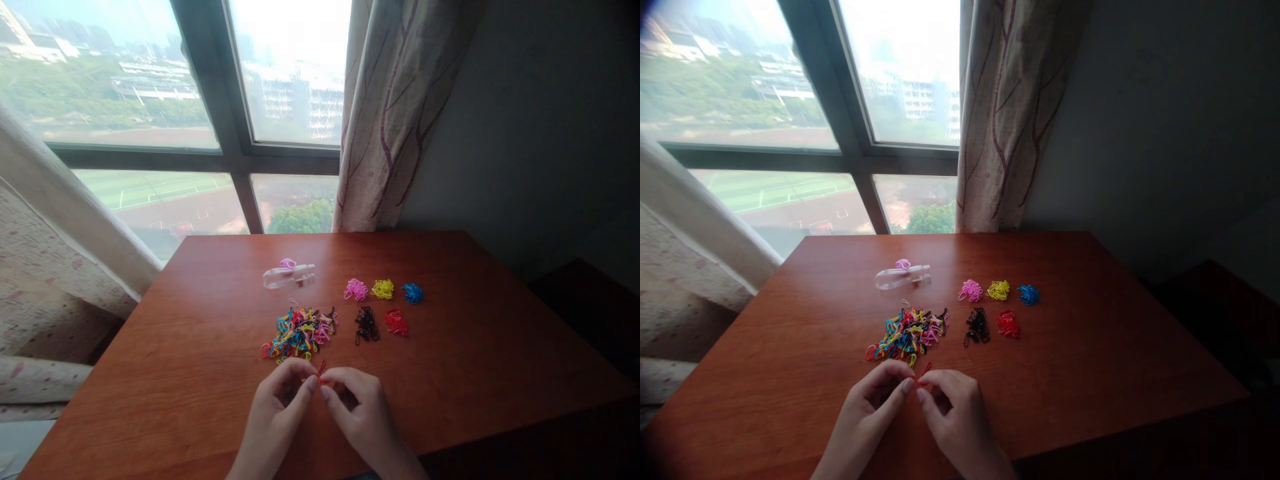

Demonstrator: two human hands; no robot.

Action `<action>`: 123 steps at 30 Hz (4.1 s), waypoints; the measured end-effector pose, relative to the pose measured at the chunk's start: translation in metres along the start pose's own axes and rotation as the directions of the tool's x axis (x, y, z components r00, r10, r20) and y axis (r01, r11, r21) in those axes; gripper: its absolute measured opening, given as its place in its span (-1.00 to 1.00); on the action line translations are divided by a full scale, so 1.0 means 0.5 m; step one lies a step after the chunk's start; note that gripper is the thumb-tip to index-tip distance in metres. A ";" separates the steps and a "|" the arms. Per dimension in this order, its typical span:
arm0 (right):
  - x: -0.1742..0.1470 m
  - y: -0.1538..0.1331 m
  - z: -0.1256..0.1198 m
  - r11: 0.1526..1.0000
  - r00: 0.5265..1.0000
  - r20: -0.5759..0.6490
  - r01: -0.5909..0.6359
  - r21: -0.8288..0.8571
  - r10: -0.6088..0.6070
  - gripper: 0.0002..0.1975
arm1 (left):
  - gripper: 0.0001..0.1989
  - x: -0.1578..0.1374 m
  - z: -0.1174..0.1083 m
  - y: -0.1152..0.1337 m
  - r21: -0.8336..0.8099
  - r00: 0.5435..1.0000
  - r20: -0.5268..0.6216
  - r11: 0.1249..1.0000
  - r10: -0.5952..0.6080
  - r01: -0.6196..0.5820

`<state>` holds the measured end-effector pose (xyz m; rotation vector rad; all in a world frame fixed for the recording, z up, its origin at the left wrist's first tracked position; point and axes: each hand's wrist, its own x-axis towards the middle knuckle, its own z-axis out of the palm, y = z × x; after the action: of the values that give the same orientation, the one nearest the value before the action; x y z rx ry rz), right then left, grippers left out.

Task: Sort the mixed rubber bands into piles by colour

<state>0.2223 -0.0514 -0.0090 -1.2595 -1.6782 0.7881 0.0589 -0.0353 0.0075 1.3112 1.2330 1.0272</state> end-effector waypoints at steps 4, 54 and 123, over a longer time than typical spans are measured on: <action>-0.002 0.003 0.001 0.997 0.999 -0.015 0.048 -0.063 -0.049 -0.87 | -0.76 -0.009 -0.008 -0.012 0.122 0.998 0.055 0.992 0.016 -0.022; 0.014 0.049 -0.056 0.954 0.992 -0.128 -0.023 -0.300 -0.016 -0.72 | -0.85 -0.014 -0.038 -0.020 0.531 0.956 0.173 0.796 0.236 -0.292; 0.007 0.076 -0.038 0.933 0.994 -0.085 0.034 -0.357 -0.069 -0.76 | -0.78 0.059 -0.066 0.021 0.893 0.960 0.216 0.362 0.181 -0.269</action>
<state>0.2545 -0.0374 -0.0332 -1.4658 -1.8201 0.3925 0.0311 -0.0017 0.0200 2.4318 1.6741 0.3537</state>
